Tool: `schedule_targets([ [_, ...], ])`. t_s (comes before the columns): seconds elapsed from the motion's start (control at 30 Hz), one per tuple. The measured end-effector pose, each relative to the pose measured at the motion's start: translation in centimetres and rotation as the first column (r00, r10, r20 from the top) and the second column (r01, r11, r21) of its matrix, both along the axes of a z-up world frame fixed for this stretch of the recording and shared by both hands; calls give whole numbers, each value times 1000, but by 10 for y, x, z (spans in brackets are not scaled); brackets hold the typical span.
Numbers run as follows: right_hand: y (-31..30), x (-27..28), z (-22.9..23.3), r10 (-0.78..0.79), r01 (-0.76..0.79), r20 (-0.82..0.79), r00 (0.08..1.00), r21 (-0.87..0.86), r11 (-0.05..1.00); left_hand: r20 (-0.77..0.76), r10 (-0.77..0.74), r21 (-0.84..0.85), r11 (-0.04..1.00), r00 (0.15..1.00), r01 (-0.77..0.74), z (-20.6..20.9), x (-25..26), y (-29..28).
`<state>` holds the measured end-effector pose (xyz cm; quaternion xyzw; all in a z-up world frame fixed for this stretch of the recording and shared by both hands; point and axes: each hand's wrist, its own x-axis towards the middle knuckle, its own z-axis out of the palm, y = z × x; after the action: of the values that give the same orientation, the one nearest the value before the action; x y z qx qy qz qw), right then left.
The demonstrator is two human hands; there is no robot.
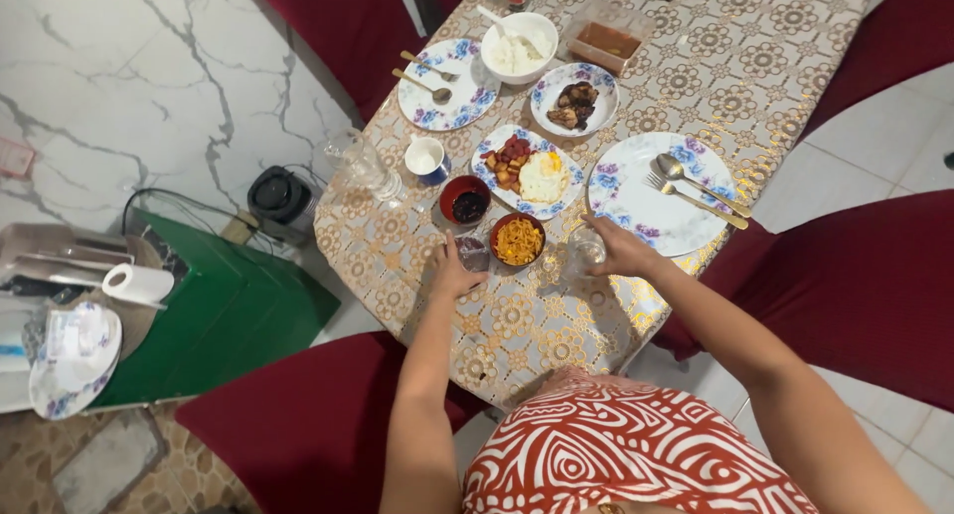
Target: Set the dining table with various food items and a glass.
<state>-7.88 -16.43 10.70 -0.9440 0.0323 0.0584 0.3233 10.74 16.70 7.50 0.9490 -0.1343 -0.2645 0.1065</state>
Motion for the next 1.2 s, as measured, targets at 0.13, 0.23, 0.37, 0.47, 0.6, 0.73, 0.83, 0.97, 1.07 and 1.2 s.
schedule_targets([
  [0.13,-16,-1,-5,70,-70,5,998,-3,998,-220,15,96,995,975,6,53,15,-9],
  [0.23,-38,9,-12,-11,27,-61,998,267,963,-143,51,-71,996,988,-61,54,55,-13],
  [0.37,-65,50,-34,-310,336,-131,942,325,884,28,109,-324,941,994,-94,-2,100,-21],
  [0.47,-104,106,-105,-472,453,-1,881,283,845,135,184,-562,824,974,-78,9,109,-43],
  [0.6,-127,156,-171,-434,429,112,894,70,901,35,393,-369,859,919,-353,-5,123,-53],
  [0.73,-137,189,-197,-412,410,5,911,-120,904,56,410,-232,892,910,-388,-47,144,-47],
  [0.83,-146,211,-215,-315,309,-8,949,-167,936,92,415,-266,886,905,-379,-59,148,-45],
  [0.97,-146,228,-209,-191,167,-77,979,-247,955,-67,431,-272,860,900,-432,-33,137,-48],
  [1.07,-156,246,-251,-134,112,-75,988,-247,963,-146,439,-296,835,886,-463,-20,136,-52],
  [1.2,-151,246,-241,-79,58,-112,991,-182,982,86,325,-91,944,942,-318,-34,139,-54],
])
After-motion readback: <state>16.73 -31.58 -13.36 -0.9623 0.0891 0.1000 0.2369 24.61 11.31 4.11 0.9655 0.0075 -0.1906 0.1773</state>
